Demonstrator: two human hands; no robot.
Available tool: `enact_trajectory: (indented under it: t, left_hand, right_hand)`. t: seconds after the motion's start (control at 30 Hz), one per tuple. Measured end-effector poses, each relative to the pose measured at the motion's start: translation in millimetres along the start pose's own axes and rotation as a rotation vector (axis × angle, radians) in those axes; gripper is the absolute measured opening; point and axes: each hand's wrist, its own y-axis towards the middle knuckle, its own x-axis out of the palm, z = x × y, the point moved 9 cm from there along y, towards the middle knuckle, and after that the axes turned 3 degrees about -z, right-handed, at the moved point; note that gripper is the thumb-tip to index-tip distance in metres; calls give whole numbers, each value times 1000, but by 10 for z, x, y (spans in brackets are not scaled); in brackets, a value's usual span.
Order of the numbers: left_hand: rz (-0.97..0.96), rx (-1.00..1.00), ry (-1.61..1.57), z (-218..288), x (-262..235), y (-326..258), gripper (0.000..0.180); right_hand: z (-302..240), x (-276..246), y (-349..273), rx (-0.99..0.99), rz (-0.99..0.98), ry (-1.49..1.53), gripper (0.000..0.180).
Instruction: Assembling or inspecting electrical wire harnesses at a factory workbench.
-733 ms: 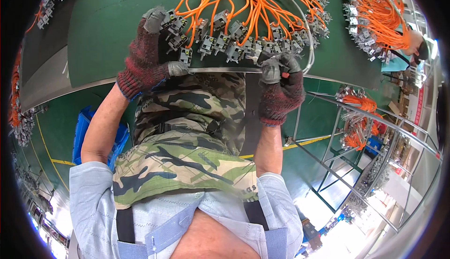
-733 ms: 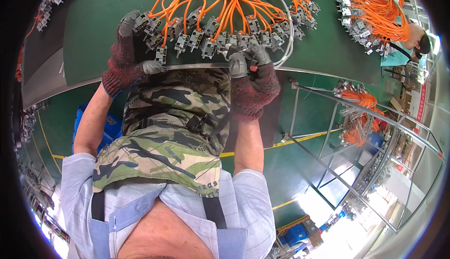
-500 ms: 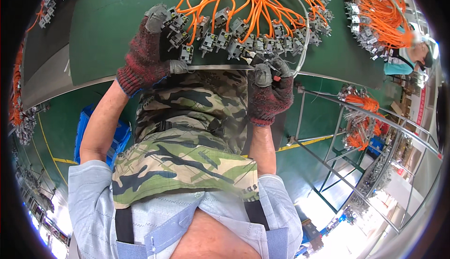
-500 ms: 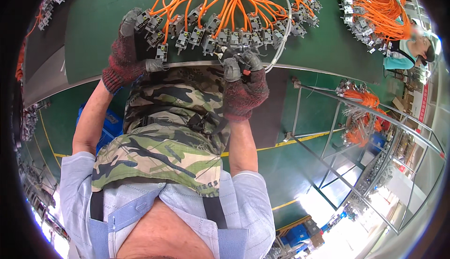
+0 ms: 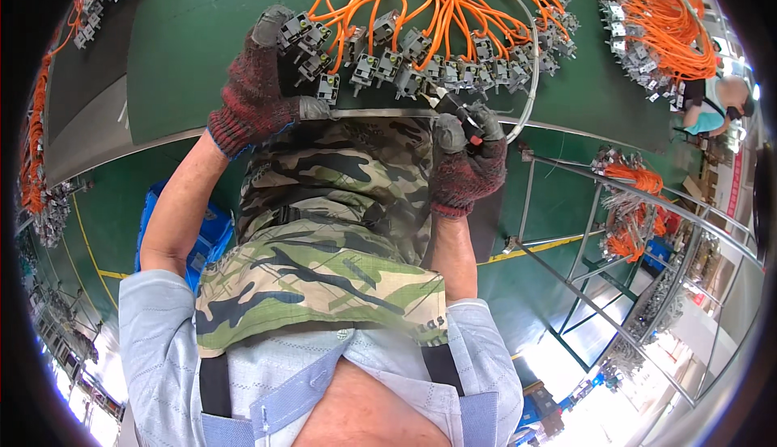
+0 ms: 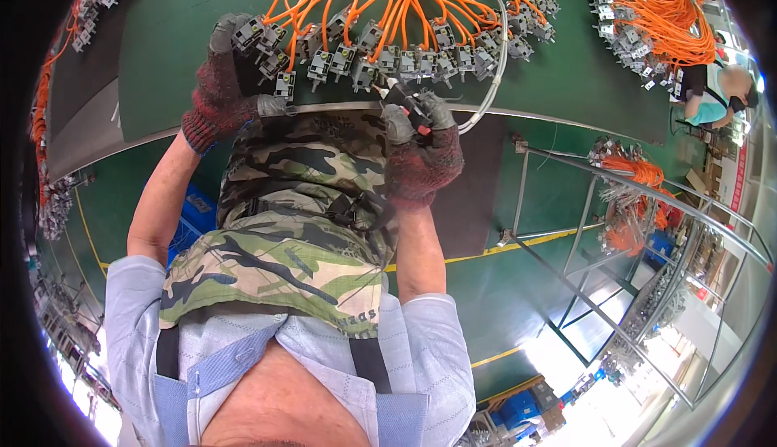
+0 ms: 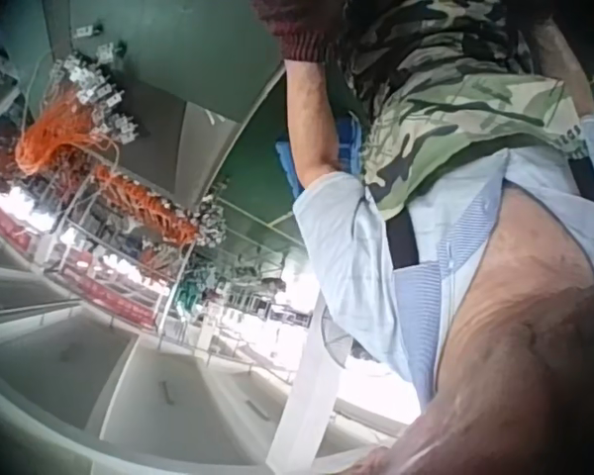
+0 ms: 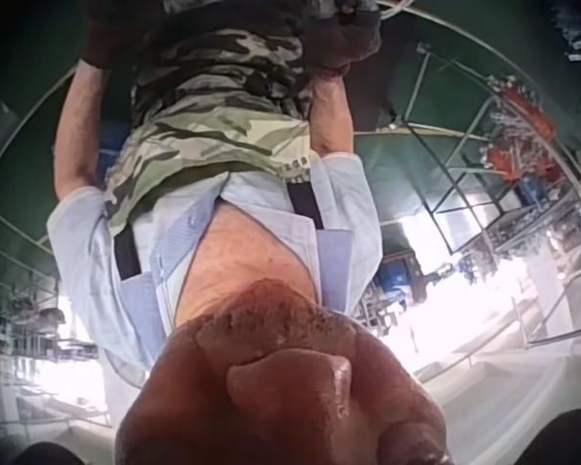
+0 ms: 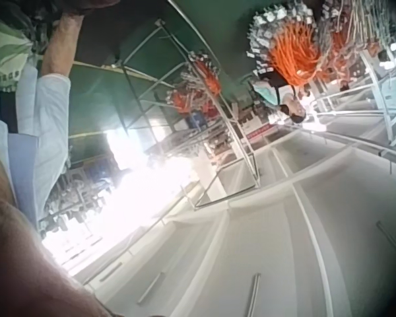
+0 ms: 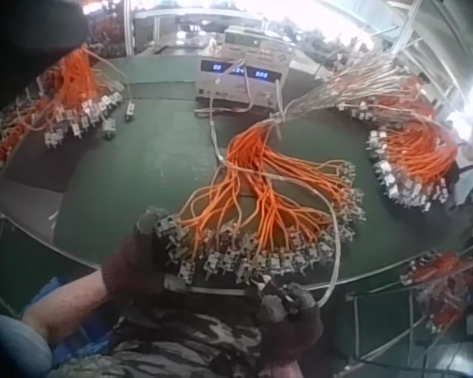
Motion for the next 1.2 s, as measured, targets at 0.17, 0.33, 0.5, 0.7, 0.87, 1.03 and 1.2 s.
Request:
enact_trajectory:
  t: [0.17, 0.33, 0.5, 0.7, 0.87, 1.03, 1.2]
  left_hand:
    - [1, -46, -13, -45, 9, 37, 135]
    - [-13, -67, -8, -49, 22, 17, 135]
    - [16, -44, 39, 87, 74, 45, 132]
    - [91, -18, 17, 463, 262, 184, 116]
    - [71, 9, 132, 916, 584, 306, 107]
    - [65, 43, 111, 1007, 677, 349, 100]
    - [34, -6, -23, 941, 584, 407, 89]
  right_hand:
    - [33, 104, -17, 5, -3, -29, 45]
    - [-7, 106, -101, -48, -20, -76, 35]
    - [34, 92, -50, -81, -36, -41, 35]
    - [18, -114, 182, -44, -57, -58, 38]
    - [117, -449, 332, 38, 61, 38, 35]
    - [212, -441, 519, -7, 58, 81, 34]
    - [314, -367, 519, 163, -9, 185, 31]
